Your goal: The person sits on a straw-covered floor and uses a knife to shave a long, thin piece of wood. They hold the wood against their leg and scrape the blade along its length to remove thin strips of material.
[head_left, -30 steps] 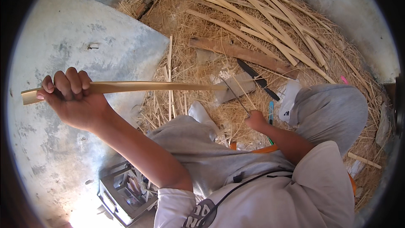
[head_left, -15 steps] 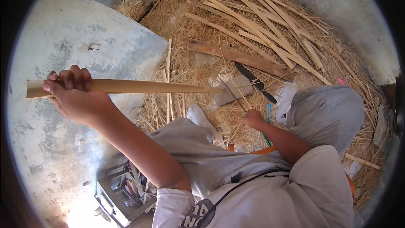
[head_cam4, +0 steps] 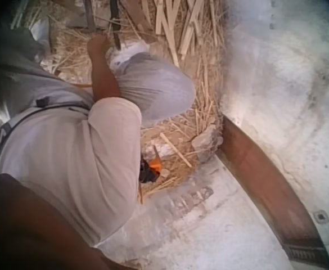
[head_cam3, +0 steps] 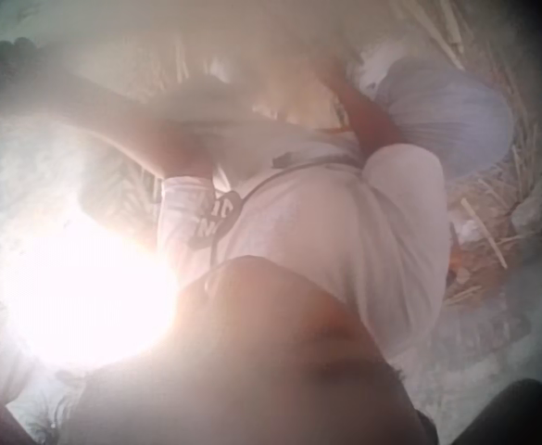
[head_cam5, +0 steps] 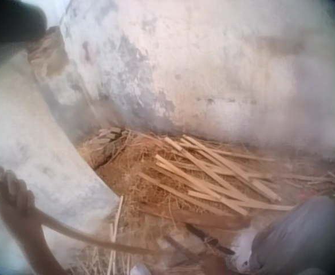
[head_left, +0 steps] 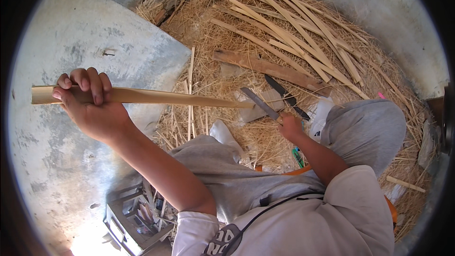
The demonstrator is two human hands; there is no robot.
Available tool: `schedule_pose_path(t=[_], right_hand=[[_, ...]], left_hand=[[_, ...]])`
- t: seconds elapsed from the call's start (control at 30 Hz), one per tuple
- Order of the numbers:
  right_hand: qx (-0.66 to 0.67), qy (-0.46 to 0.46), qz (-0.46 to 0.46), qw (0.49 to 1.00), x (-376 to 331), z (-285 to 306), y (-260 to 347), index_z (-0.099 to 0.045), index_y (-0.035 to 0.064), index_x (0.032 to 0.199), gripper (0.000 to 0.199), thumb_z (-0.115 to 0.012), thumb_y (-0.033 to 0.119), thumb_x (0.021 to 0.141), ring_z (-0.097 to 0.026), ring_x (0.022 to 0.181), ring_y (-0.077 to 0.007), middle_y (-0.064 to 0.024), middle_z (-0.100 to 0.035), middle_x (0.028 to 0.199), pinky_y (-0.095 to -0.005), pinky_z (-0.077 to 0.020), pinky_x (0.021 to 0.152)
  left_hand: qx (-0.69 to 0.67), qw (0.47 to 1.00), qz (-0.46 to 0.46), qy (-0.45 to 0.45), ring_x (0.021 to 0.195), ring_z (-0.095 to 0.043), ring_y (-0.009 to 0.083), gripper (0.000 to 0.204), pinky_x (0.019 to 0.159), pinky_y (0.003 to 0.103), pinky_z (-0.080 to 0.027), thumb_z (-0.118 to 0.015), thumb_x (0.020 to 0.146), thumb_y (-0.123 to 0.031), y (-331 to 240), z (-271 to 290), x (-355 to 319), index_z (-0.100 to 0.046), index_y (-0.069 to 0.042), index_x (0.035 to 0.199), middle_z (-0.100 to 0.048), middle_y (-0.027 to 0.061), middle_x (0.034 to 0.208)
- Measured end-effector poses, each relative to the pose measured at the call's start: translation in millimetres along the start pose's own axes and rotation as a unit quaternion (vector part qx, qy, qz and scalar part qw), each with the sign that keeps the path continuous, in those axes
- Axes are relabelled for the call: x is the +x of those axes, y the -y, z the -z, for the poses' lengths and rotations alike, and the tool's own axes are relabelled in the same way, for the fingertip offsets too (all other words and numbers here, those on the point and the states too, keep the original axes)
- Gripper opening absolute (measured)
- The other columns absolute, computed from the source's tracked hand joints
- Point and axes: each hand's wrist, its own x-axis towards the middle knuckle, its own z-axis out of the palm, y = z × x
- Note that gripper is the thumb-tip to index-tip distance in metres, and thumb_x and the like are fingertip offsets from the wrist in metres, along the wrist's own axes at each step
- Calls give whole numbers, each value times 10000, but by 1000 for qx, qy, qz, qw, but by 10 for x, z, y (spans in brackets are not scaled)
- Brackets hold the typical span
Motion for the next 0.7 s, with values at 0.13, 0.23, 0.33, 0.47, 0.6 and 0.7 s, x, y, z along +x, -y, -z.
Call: schedule_pose_path(t=[0.13, 0.23, 0.33, 0.47, 0.6, 0.7], right_hand=[[-38, -58, 21, 997, 15, -87, -104, -639, 43, 1103, 324, -720, 125, 801, -662, 1000, -347, -166, -654, 1091, -465, -520, 876], [-40, -92, 39, 994, 14, -176, -235, -655, 27, 1058, 299, -734, 150, 797, -662, 973, -366, -180, -663, 1057, -480, -526, 858], [-15, -72, 23, 997, -14, -97, -211, -678, 17, 978, 240, -698, 216, 847, -672, 939, -373, -180, -678, 993, -487, -537, 818], [26, -133, -117, 984, 96, 293, -78, -708, 14, 912, 310, -645, 318, 897, -706, 828, -374, -177, -715, 887, -481, -562, 723], [-36, 118, -223, 967, 241, 432, -435, -730, 13, 992, 318, -643, 300, 886, -741, 829, -327, -177, -744, 916, -453, -583, 700], [-22, 181, -232, 956, 32, 178, -676, -729, 11, 1066, 311, -642, 242, 876, -739, 946, -300, -179, -742, 1028, -441, -587, 765]], left_hand=[[-5, 1000, 14, 28, 507, -323, 67, 298, 439, 202, -296, -458, 1076, -387, -47, -12, -13, -481, -117, 953, -459, 12, 734], [-14, 999, 18, 42, 515, -329, 71, 296, 440, 203, -296, -456, 1076, -389, -32, 12, 5, -489, -113, 975, -458, 11, 736], [-12, 999, 13, 44, 526, -316, 73, 293, 445, 207, -284, -456, 1077, -383, -17, 25, 3, -511, -104, 1009, -446, 3, 731], [-50, 996, 17, 74, 579, -302, 97, 272, 478, 218, -289, -438, 1089, -307, -27, 34, -60, -548, -62, 1050, -397, 6, 728], [-75, 991, 17, 113, 563, -313, 87, 341, 478, 221, -285, -437, 1082, -345, -37, 70, -62, -580, -50, 1175, -436, 13, 735], [-112, 976, 48, 180, 602, -336, 103, 367, 541, 256, -324, -416, 1086, -351, 2, 42, -15, -572, -37, 1195, -450, 20, 762]])
